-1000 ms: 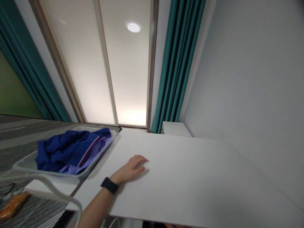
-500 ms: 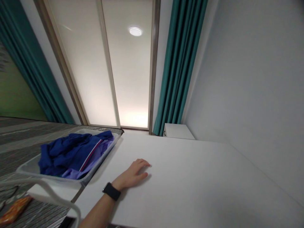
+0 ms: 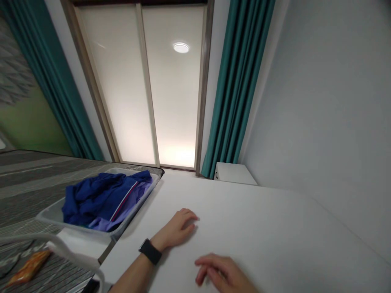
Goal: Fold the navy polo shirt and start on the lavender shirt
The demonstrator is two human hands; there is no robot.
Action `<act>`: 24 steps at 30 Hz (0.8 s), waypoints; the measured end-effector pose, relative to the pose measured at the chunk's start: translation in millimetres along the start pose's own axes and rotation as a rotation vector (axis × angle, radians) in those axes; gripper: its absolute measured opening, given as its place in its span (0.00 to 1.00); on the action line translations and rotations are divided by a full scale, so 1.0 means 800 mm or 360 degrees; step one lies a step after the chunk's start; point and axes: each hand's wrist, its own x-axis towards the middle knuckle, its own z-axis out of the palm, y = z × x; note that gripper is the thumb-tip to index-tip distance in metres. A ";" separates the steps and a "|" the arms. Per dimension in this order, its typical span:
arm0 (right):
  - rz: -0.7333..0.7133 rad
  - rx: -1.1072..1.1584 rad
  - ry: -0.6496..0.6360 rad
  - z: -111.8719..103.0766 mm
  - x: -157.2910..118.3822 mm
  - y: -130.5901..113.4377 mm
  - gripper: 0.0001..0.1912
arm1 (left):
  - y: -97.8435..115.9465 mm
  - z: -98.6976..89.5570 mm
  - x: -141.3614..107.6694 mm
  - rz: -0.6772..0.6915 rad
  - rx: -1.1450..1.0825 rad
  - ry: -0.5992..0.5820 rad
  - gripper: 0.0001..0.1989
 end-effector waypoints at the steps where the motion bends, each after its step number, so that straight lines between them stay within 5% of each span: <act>1: -0.0042 0.0076 0.0228 -0.010 0.023 0.003 0.20 | 0.000 0.000 0.001 -0.0009 -0.0005 0.0016 0.13; 4: -0.0146 0.0070 0.0513 -0.038 0.091 0.026 0.16 | 0.000 0.002 0.003 -0.0041 0.0019 0.0050 0.12; 9: -0.0303 -0.0567 0.0663 -0.066 0.154 0.075 0.14 | -0.005 0.007 0.004 -0.0058 0.0117 0.0100 0.11; 17: -0.0367 -0.1071 0.0523 -0.062 0.144 0.078 0.14 | 0.005 0.003 0.006 -0.0113 0.0274 0.0154 0.10; 24: -0.0394 -0.1141 0.0502 -0.057 0.144 0.083 0.14 | 0.007 -0.065 -0.004 -0.0180 0.0687 0.0288 0.08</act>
